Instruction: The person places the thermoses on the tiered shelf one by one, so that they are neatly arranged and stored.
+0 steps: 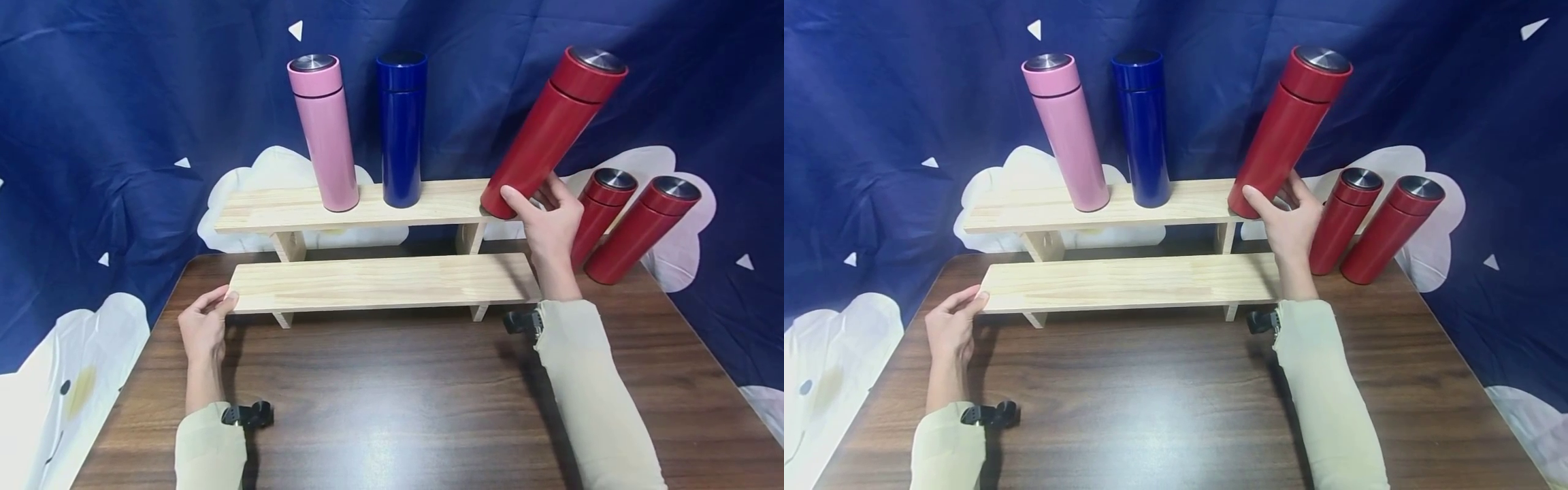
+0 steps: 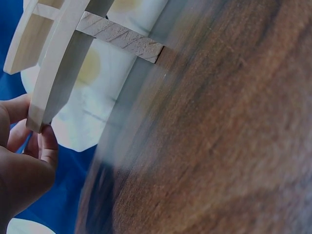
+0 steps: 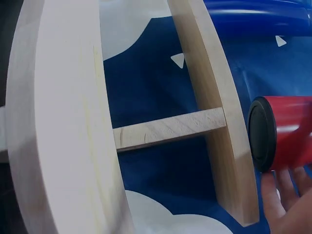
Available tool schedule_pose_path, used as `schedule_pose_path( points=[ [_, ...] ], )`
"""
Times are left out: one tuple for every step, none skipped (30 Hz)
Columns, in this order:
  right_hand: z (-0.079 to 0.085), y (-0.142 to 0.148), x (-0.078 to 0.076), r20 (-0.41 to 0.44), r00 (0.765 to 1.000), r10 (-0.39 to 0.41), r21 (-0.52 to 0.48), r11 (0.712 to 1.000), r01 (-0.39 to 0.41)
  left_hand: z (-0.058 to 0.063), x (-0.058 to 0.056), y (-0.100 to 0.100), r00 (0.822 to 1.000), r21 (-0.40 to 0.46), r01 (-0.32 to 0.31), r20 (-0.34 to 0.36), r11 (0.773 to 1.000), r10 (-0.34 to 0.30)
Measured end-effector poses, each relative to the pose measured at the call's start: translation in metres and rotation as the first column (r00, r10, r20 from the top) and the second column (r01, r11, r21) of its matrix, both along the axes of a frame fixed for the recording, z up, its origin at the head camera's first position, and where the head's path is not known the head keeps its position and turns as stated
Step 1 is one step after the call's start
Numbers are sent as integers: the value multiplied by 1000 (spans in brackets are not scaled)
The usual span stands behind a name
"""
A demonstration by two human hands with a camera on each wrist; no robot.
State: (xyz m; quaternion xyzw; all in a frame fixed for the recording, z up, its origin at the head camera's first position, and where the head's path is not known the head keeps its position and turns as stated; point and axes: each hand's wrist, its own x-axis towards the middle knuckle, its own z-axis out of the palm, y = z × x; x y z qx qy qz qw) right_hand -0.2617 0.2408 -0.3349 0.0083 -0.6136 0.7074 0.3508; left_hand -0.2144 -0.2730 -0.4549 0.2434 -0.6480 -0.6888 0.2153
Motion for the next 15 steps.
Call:
schedule_pose_path(
  points=[
    [0, -1, -1, 4, 1000, 5, 6, 1000, -5, 0, 0, 0, 1000, 0, -1, 2, 1000, 1],
    [1, -2, -2, 8, 1000, 12, 8, 1000, -12, 1, 0, 0, 1000, -1, -1, 5, 1000, 1],
    [1, -3, -3, 11, 1000, 18, 8, 1000, -18, 1, 0, 0, 1000, 0, -1, 7, 1000, 1],
    [2, -4, -4, 17, 1000, 22, 13, 1000, -22, 2, 0, 0, 1000, 5, -1, 7, 1000, 1],
    [3, -5, -6, 25, 999, 21, 22, 1000, -21, 2, 0, 1, 1000, 6, -2, 8, 1000, 2],
    [4, -6, -7, 33, 999, 21, 33, 999, -22, 2, 0, 1, 1000, 10, -3, 8, 1000, 3],
    [4, -8, -9, 40, 999, 21, 42, 999, -23, 2, 0, 1, 1000, 12, -4, 8, 1000, 4],
    [5, -9, -11, 50, 999, 17, 51, 999, -19, 2, 0, 1, 1000, 14, -3, 4, 1000, 3],
    [6, -11, -13, 54, 998, 15, 59, 998, -18, 2, 0, 1, 1000, 18, -2, 0, 1000, 2],
    [6, -12, -15, 59, 998, 17, 61, 998, -20, 2, 0, 1, 1000, 18, 0, -3, 1000, 0],
    [6, -14, -17, 62, 998, 19, 63, 998, -23, 2, 0, 1, 1000, 17, 0, -6, 1000, 0],
    [6, -16, -19, 63, 998, 25, 62, 998, -29, 2, 0, 1, 1000, 17, 1, -9, 1000, -1],
    [6, -18, -20, 65, 997, 29, 62, 998, -33, 2, 0, 1, 1000, 19, 1, -12, 1000, -1],
    [6, -19, -22, 69, 997, 34, 58, 998, -38, 2, 0, 1, 1000, 22, 4, -16, 1000, -3],
    [5, -21, -24, 68, 997, 41, 57, 997, -45, 1, 1, 1, 1000, 23, 4, -14, 1000, -3]
  ],
)
